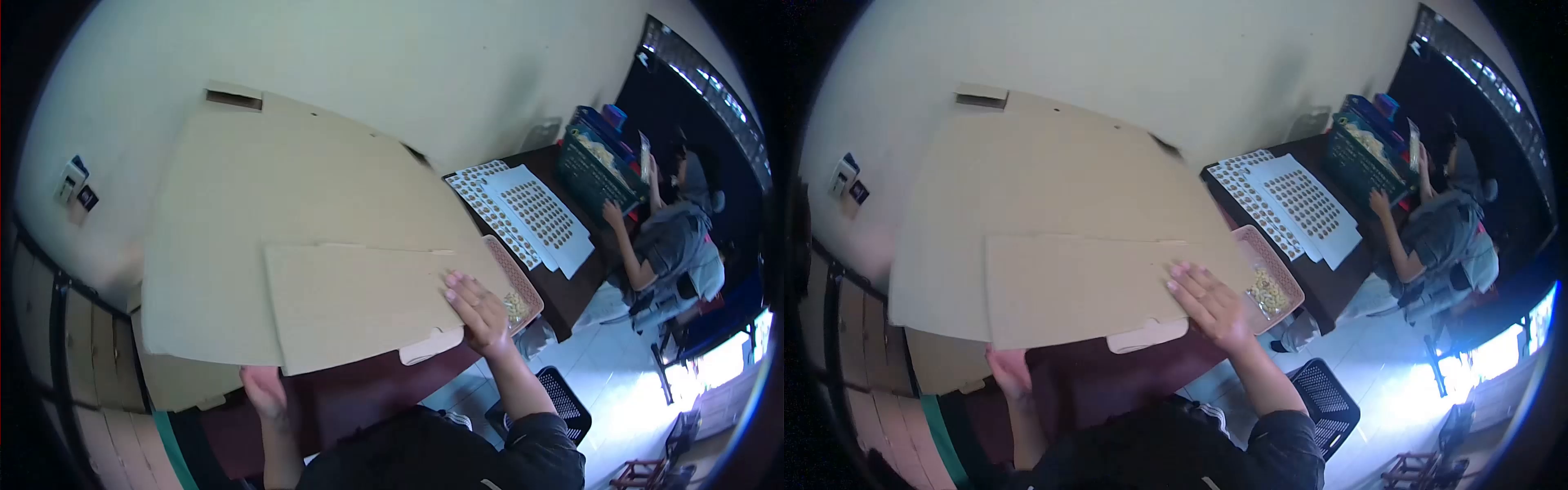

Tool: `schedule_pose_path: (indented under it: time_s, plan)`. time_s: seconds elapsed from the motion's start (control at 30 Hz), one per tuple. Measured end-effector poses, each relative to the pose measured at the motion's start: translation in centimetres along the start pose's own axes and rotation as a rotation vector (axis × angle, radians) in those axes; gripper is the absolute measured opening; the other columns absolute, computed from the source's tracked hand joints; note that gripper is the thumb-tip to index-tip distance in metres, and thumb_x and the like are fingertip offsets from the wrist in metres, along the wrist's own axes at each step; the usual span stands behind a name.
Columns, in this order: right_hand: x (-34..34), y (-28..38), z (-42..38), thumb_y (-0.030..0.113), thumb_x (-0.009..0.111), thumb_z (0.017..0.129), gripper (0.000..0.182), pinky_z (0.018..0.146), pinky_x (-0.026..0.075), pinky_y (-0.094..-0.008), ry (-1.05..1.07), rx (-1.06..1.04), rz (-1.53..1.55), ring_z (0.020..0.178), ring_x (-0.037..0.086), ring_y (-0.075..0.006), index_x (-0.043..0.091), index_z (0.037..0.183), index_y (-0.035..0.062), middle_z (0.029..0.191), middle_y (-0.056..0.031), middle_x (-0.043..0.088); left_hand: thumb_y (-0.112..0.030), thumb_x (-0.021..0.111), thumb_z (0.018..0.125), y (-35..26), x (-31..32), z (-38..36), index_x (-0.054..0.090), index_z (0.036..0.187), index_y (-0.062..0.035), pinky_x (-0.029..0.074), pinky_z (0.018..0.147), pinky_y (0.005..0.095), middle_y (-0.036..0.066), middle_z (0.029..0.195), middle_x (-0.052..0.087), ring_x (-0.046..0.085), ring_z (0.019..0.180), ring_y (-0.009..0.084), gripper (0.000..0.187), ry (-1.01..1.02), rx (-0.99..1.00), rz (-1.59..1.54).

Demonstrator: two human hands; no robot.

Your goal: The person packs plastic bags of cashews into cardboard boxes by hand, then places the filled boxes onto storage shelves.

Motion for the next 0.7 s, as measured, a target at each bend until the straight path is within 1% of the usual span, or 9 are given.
schedule_pose_path:
  time_s: [0.07,0.1,0.17,0.3,0.37,0.4,0.43,0.53,0.7]
  plan:
    - [-0.4,-2.4,-1.7,0.007,0.057,0.077,0.033,0.091,0.048,-0.0385,0.034,-0.056,-0.019,0.108,0.058,-0.0274,0.060,0.109,0.0031,0.114,-0.0136,0.061,-0.044,0.024,0.096,2.3,0.6,-0.2,0.026,0.139,-0.0045,0.029,0.105,0.0421,0.008,0.142,0.032,0.034,0.128,0.0235,0.059,0.047,-0.037,-0.319]
    - [-0.5,-3.4,-2.3,0.007,0.056,0.077,0.033,0.090,0.048,-0.0391,0.058,-0.101,-0.067,0.108,0.058,-0.0272,0.061,0.109,0.0039,0.113,-0.0132,0.061,-0.044,0.024,0.096,2.8,0.5,-0.3,0.026,0.139,-0.0045,0.029,0.105,0.0421,0.008,0.142,0.032,0.034,0.128,0.0235,0.059,0.021,-0.015,-0.305]
    - [-0.5,-5.1,-3.0,0.005,0.056,0.075,0.033,0.090,0.047,-0.0397,0.062,-0.115,-0.050,0.108,0.058,-0.0264,0.062,0.107,0.0067,0.113,-0.0112,0.061,-0.051,0.025,0.094,2.7,2.5,0.8,0.032,0.137,-0.0070,0.029,0.104,0.0436,0.005,0.136,0.040,0.037,0.126,0.0224,0.061,0.214,-0.074,-0.540]
    - [0.8,-8.6,-3.7,0.006,0.057,0.075,0.032,0.092,0.045,-0.0393,0.100,-0.152,-0.133,0.107,0.058,-0.0245,0.063,0.106,0.0108,0.111,-0.0073,0.063,-0.047,0.028,0.095,0.6,7.0,2.1,0.032,0.137,-0.0069,0.030,0.104,0.0453,0.007,0.134,0.042,0.039,0.125,0.0237,0.057,0.159,-0.168,-0.459]
    - [1.8,-9.6,-3.8,0.007,0.057,0.075,0.034,0.092,0.045,-0.0385,0.158,-0.120,-0.113,0.107,0.058,-0.0229,0.062,0.108,0.0129,0.111,-0.0056,0.063,-0.040,0.030,0.096,0.9,7.6,2.7,0.029,0.138,-0.0052,0.033,0.102,0.0466,0.010,0.133,0.043,0.040,0.124,0.0251,0.054,0.067,-0.277,-0.199]
    - [2.3,-10.1,-4.0,0.007,0.057,0.075,0.034,0.092,0.045,-0.0385,0.153,-0.131,-0.102,0.107,0.058,-0.0229,0.062,0.108,0.0129,0.111,-0.0056,0.063,-0.027,0.041,0.095,1.0,8.1,3.1,0.025,0.139,-0.0035,0.040,0.097,0.0438,0.012,0.132,0.044,0.046,0.120,0.0248,0.052,0.044,-0.304,-0.060]
    - [2.9,-10.6,-4.3,0.003,0.057,0.073,0.036,0.091,0.046,-0.0390,0.203,-0.119,-0.070,0.106,0.059,-0.0233,0.063,0.107,0.0135,0.111,-0.0052,0.063,-0.027,0.041,0.095,1.4,8.0,3.2,0.025,0.139,-0.0035,0.040,0.097,0.0438,0.012,0.132,0.044,0.046,0.120,0.0248,0.052,0.035,-0.291,-0.057]
    - [5.4,-11.8,-5.8,0.003,0.056,0.073,0.040,0.091,0.045,-0.0386,0.281,-0.118,-0.034,0.107,0.058,-0.0221,0.062,0.109,0.0162,0.114,-0.0033,0.061,-0.003,0.050,0.089,5.3,5.8,2.7,0.022,0.140,-0.0052,0.048,0.089,0.0372,0.012,0.126,0.047,0.053,0.111,0.0220,0.058,-0.062,-0.444,0.022]
    - [10.7,-12.1,-10.4,0.006,0.056,0.072,0.050,0.094,0.041,-0.0392,0.437,-0.101,0.075,0.113,0.053,-0.0219,0.055,0.120,0.0176,0.123,-0.0036,0.056,-0.001,0.046,0.090,12.0,0.7,-0.8,0.021,0.141,-0.0080,0.047,0.091,0.0374,0.013,0.132,0.044,0.050,0.116,0.0226,0.057,-0.210,-0.518,0.171]
Point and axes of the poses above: each hand's wrist, its own z-axis towards the middle knuckle, its own x-axis out of the palm, y = z × x, the point moved 1 cm from there along z, towards the middle knuckle
